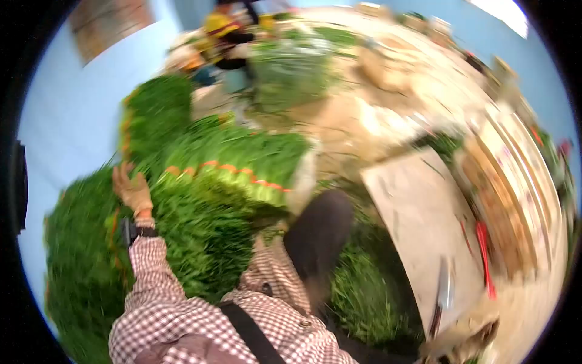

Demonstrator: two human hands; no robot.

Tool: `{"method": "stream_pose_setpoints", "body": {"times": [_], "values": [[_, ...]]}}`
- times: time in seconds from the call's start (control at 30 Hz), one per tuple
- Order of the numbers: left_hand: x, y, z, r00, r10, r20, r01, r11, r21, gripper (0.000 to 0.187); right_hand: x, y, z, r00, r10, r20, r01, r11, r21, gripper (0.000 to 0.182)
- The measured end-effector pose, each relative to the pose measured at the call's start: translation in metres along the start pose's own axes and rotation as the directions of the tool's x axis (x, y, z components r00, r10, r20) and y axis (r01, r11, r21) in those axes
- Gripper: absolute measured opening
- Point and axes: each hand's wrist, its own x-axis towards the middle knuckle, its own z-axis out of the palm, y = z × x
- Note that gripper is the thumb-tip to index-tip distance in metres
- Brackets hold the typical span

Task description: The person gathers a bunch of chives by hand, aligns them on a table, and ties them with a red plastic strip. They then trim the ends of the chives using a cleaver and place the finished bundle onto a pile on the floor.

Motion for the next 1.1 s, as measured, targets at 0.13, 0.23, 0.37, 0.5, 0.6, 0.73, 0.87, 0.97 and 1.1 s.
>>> {"method": "stream_pose_setpoints", "body": {"times": [0.13, 0.23, 0.37, 0.5, 0.6, 0.73, 0.87, 0.97, 1.1], "values": [[0.002, 0.209, 0.004, 0.957, 0.292, -0.005, -0.157, 0.501, -0.851, 0.047, -0.037, -0.049, -0.104, 0.935, -0.012, -0.353, 0.010, 1.000, -0.006, 0.044], [-0.065, 0.375, -0.032, 0.809, 0.587, 0.024, 0.049, -0.026, -0.998, 0.044, -0.083, -0.097, -0.185, 0.801, -0.125, -0.585, -0.155, 0.901, -0.405, 0.038], [-0.167, 0.488, -0.165, 0.329, 0.909, -0.255, 0.363, -0.371, -0.855, 0.039, -0.156, -0.190, -0.267, 0.628, -0.016, -0.778, -0.380, 0.866, -0.325, 0.040], [-0.261, 0.512, -0.326, 0.130, 0.671, -0.730, 0.654, -0.612, -0.445, 0.029, -0.180, -0.234, -0.288, 0.668, 0.178, -0.723, -0.580, 0.733, -0.355, 0.034], [-0.296, 0.496, -0.396, -0.131, 0.557, -0.820, 0.824, -0.398, -0.402, 0.027, -0.168, -0.210, -0.285, 0.680, 0.476, -0.557, -0.730, 0.371, -0.575, 0.031], [-0.314, 0.476, -0.450, -0.179, 0.378, -0.908, 0.874, -0.362, -0.323, 0.025, -0.174, -0.135, -0.305, 0.643, 0.610, -0.463, -0.736, 0.324, -0.595, 0.038], [-0.330, 0.453, -0.468, -0.217, 0.286, -0.933, 0.916, -0.271, -0.296, 0.024, -0.135, -0.069, -0.329, 0.697, 0.601, -0.391, -0.535, 0.071, -0.842, 0.048], [-0.336, 0.443, -0.478, -0.204, 0.186, -0.961, 0.931, -0.265, -0.249, 0.025, -0.140, 0.016, -0.343, 0.797, 0.494, -0.348, -0.340, -0.110, -0.934, 0.048], [-0.331, 0.460, -0.471, -0.105, 0.236, -0.966, 0.920, -0.346, -0.184, 0.023, -0.177, 0.091, -0.470, 0.686, 0.589, -0.426, -0.342, -0.255, -0.904, 0.017]]}}
